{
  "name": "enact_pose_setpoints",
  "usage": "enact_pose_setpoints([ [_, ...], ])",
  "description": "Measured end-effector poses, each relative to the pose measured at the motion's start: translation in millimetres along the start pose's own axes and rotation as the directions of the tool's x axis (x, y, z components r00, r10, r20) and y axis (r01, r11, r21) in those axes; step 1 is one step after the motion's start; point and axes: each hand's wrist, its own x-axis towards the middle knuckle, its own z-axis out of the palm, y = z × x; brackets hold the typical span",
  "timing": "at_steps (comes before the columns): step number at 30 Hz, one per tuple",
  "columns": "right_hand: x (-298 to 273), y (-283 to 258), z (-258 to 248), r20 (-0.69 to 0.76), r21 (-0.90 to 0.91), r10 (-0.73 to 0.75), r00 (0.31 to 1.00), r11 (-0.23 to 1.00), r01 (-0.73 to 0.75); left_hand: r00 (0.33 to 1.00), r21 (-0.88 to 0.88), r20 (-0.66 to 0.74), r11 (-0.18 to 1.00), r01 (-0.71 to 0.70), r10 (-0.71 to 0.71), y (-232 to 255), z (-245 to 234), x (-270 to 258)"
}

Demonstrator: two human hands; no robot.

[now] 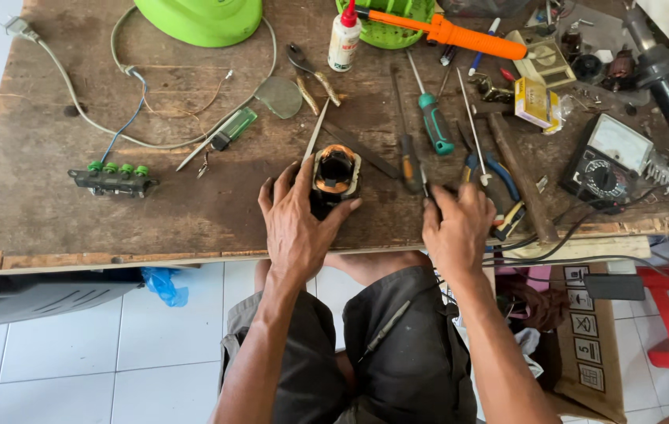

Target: The person sits at a workbench and manipulates a small cylindrical electrical component with copper windings. They use a flathead screwdriver to pry and adjust the windings and internal parts, then continue to adjust the component by hand.

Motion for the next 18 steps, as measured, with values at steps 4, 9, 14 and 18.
enact_pose_setpoints([
  [4,2,-8,-11,-0.045,0.070,0.002,0.999,0.998,0.001,1.000,0.028,0.000,1.000,-0.007,0.007,-2,6,-1],
  [9,19,-23,-19,-0.127,0.121,0.077,0.989,0.991,-0.061,1.000,0.077,-0.028,0.997,-0.008,0.010,-6,13,0],
  [14,38,-66,-22,-0.081,0.283,-0.107,0.991,0.951,0.126,0.999,0.098,-0.040,0.995,-0.013,0.017,-2,12,0],
  [18,47,-85,-19,0.118,0.093,-0.085,0.989,0.993,0.074,1.000,0.104,-0.023,0.994,-0.009,0.011,-2,10,-1],
])
